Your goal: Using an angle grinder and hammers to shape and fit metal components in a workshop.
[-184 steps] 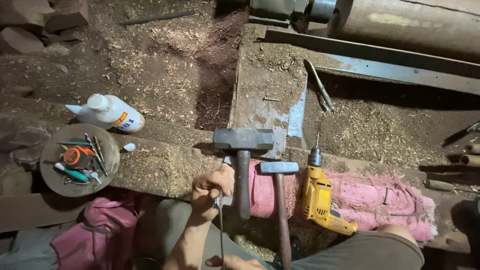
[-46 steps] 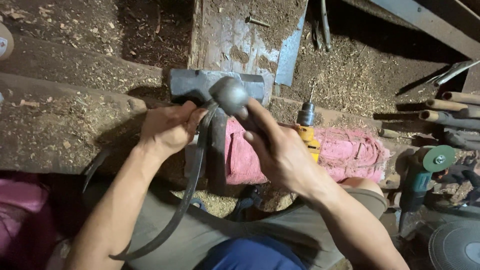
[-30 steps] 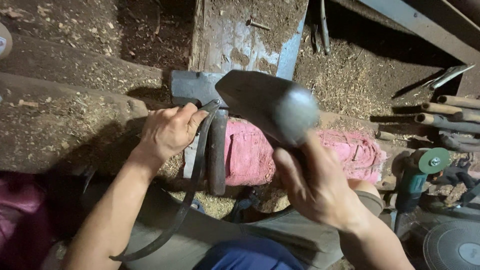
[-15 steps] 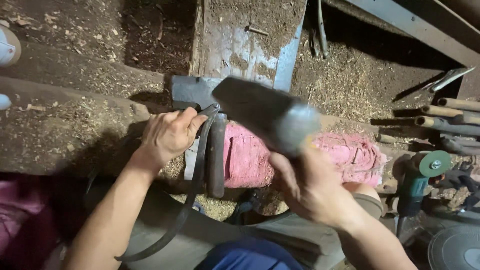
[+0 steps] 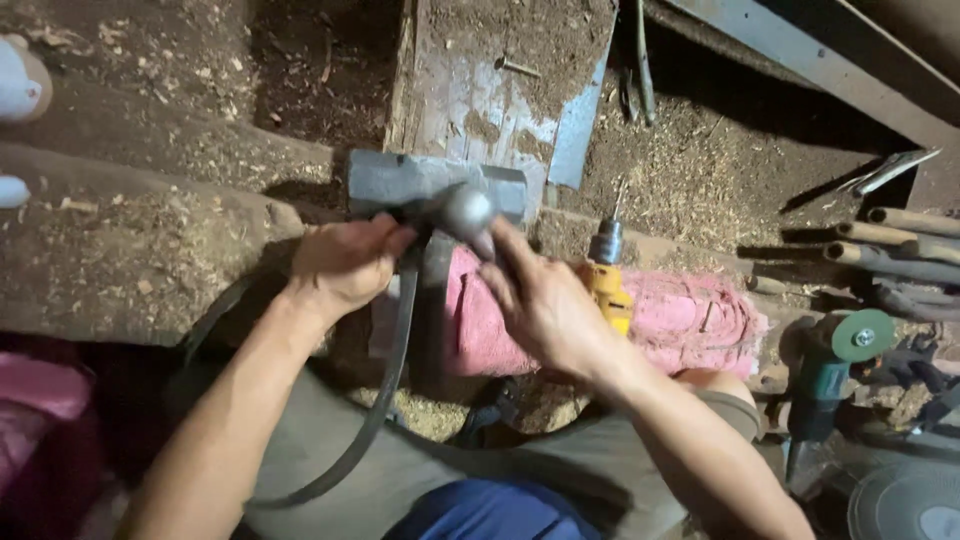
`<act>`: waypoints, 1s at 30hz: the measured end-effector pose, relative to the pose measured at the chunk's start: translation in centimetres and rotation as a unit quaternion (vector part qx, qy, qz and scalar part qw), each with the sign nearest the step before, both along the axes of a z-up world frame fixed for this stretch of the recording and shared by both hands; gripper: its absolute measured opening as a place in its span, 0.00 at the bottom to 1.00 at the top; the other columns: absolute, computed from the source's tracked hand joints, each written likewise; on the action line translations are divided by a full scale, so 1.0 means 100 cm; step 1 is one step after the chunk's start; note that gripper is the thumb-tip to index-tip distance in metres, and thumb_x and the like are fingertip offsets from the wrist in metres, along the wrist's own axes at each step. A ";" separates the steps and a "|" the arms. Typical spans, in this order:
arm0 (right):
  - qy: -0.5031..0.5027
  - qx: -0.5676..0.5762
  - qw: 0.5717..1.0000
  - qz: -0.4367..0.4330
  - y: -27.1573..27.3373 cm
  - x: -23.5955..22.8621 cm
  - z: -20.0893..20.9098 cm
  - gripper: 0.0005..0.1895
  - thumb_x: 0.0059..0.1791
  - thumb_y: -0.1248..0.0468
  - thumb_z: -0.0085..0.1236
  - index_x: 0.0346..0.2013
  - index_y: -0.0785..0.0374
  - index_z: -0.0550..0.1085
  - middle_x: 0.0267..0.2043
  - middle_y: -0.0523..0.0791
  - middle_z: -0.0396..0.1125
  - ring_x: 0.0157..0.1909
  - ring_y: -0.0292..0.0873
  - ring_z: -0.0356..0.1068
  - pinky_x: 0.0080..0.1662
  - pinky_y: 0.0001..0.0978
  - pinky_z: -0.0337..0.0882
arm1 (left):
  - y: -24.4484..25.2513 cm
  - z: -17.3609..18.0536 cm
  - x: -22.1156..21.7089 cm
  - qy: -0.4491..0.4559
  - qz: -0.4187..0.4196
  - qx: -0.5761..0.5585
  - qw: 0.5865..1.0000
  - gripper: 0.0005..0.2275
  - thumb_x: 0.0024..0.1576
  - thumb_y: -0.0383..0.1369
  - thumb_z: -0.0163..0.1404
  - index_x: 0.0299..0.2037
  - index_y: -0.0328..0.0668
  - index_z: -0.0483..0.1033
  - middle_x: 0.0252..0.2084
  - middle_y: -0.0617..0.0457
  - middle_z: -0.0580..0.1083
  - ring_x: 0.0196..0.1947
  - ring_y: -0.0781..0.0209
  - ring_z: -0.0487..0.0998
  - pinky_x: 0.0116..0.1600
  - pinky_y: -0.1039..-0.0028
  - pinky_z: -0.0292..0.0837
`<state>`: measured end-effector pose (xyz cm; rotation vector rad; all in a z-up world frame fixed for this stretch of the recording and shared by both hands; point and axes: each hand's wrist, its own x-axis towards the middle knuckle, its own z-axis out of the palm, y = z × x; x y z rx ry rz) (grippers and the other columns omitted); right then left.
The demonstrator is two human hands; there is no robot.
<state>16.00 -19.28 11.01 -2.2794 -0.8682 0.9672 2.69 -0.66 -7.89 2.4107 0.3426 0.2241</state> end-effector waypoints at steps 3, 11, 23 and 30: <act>-0.030 -0.069 0.997 0.009 0.010 0.005 0.007 0.23 0.58 0.57 0.46 0.68 0.56 0.60 0.25 0.53 0.70 0.22 0.48 0.71 0.28 0.42 0.69 | 0.007 -0.003 0.001 -0.017 -0.005 0.011 1.000 0.13 0.66 0.41 0.48 0.32 0.44 0.74 0.17 0.49 0.73 0.15 0.53 0.75 0.18 0.62 0.68; -0.097 0.147 0.983 0.055 -0.027 -0.001 0.016 0.18 0.61 0.57 0.40 0.63 0.63 0.61 0.26 0.48 0.67 0.24 0.41 0.70 0.27 0.37 0.70 | 0.001 -0.003 -0.001 -0.039 0.002 -0.025 0.999 0.15 0.67 0.41 0.49 0.31 0.41 0.73 0.16 0.51 0.72 0.13 0.58 0.73 0.17 0.65 0.67; -0.021 0.176 0.983 0.040 -0.026 -0.002 0.019 0.19 0.61 0.55 0.37 0.62 0.63 0.59 0.24 0.45 0.67 0.19 0.39 0.71 0.27 0.33 0.71 | 0.000 -0.012 0.000 -0.059 0.013 -0.007 0.998 0.15 0.69 0.41 0.49 0.31 0.43 0.71 0.18 0.48 0.73 0.15 0.56 0.74 0.18 0.64 0.67; 0.014 -0.033 0.999 -0.041 0.002 -0.002 0.012 0.22 0.58 0.55 0.45 0.65 0.59 0.62 0.19 0.49 0.67 0.19 0.43 0.68 0.27 0.38 0.67 | -0.001 -0.005 -0.003 -0.041 0.004 -0.001 0.999 0.14 0.68 0.40 0.47 0.30 0.45 0.72 0.17 0.51 0.72 0.13 0.59 0.71 0.16 0.68 0.63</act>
